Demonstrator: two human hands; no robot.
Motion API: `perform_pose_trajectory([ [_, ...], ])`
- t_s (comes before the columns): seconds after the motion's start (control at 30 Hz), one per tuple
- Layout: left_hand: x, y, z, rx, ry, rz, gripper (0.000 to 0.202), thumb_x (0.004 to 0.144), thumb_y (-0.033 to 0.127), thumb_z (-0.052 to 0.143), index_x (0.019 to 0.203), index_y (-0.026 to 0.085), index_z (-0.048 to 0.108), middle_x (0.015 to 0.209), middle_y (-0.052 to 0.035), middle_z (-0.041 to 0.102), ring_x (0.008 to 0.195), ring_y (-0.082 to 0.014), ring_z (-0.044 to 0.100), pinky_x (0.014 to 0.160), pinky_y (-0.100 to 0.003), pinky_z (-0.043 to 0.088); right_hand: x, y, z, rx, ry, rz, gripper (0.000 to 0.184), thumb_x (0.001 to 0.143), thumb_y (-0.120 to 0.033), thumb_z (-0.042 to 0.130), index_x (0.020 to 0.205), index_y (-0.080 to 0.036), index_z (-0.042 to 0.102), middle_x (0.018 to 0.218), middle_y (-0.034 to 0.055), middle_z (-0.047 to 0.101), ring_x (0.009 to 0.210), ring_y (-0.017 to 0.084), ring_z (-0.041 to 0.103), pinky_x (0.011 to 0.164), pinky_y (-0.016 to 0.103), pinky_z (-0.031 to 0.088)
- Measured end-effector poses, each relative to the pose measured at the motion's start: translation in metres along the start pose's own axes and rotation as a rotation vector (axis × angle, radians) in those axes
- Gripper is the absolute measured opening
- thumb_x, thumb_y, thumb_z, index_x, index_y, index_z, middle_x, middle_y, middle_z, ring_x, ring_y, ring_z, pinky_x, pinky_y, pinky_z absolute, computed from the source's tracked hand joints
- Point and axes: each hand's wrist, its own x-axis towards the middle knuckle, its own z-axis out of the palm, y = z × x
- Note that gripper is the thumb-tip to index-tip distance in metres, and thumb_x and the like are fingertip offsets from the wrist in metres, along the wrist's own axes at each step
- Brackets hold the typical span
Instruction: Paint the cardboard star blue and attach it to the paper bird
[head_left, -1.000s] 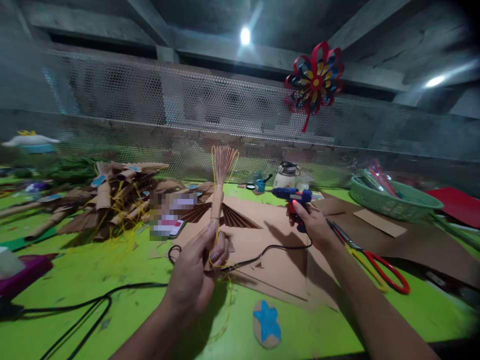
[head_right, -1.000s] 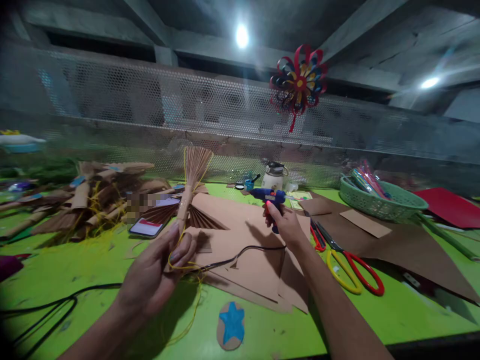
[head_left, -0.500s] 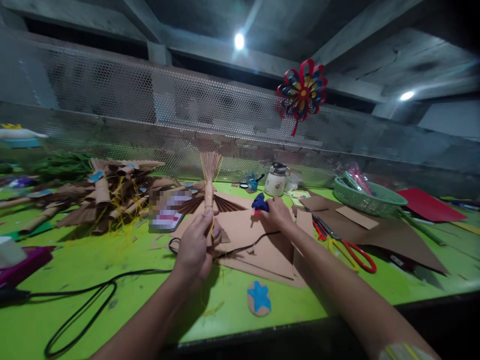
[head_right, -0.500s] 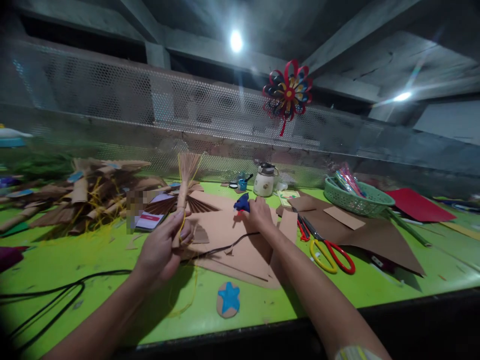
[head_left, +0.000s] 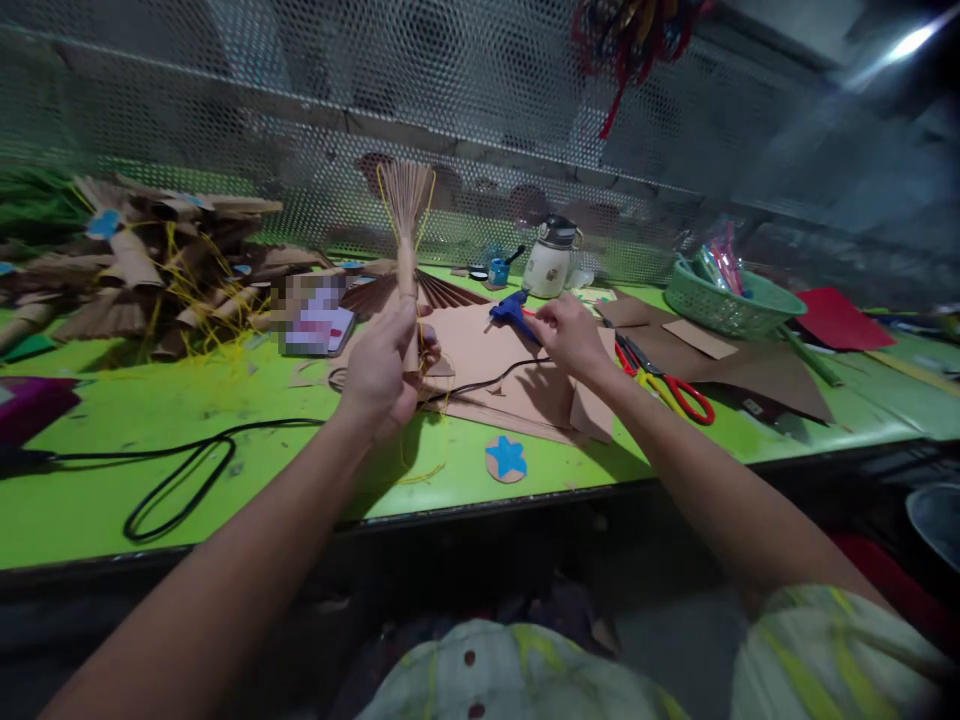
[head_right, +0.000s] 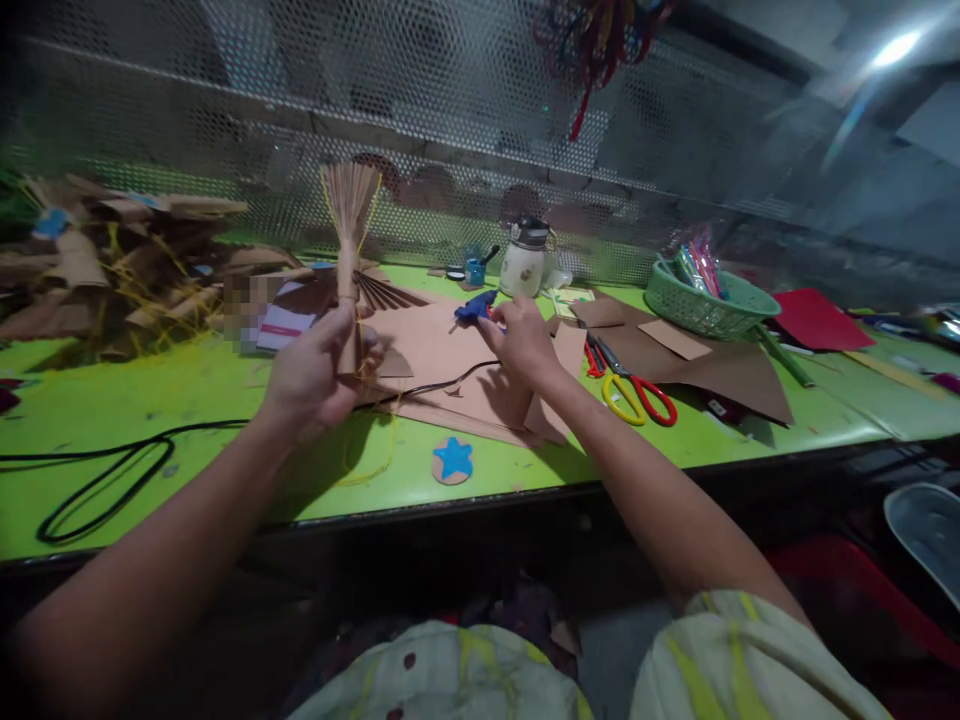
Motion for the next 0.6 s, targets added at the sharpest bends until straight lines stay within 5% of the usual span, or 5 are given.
perform_pose_trajectory([
  [0.13, -0.002, -0.001, 0.001, 0.001, -0.017, -0.022, 0.017, 0.094, 0.025, 0.054, 0.084, 0.015, 0.062, 0.056, 0.0027, 0.053, 0.047, -0.0086, 0.052, 0.045, -0.017, 0.042, -0.080, -0.016, -0.018, 0.128, -0.228, -0.146, 0.022, 0.092, -0.025, 0.061, 0.073, -0.016, 0.069, 0.073, 0.0039, 0.066, 0.068, 0.016, 0.060, 0.065, 0.027, 0.045],
  [0.27, -0.004, -0.002, 0.003, 0.043, -0.016, -0.047, 0.015, 0.093, 0.029, 0.057, 0.085, 0.016, 0.061, 0.056, 0.0036, 0.053, 0.046, -0.0085, 0.051, 0.043, -0.016, 0.041, -0.142, -0.028, -0.018, 0.201, -0.301, -0.193, 0.020, 0.093, -0.028, 0.060, 0.083, -0.015, 0.071, 0.086, 0.0080, 0.065, 0.080, 0.019, 0.061, 0.071, 0.029, 0.048],
  [0.6, -0.005, -0.012, 0.000, 0.097, -0.075, -0.084, 0.012, 0.090, 0.024, 0.056, 0.084, 0.014, 0.062, 0.054, 0.0028, 0.053, 0.043, -0.0091, 0.049, 0.038, -0.017, 0.037, -0.162, -0.048, 0.000, 0.038, -0.186, -0.110, 0.037, 0.092, -0.046, 0.058, 0.103, -0.012, 0.067, 0.102, 0.0169, 0.060, 0.102, 0.033, 0.051, 0.089, 0.049, 0.047],
])
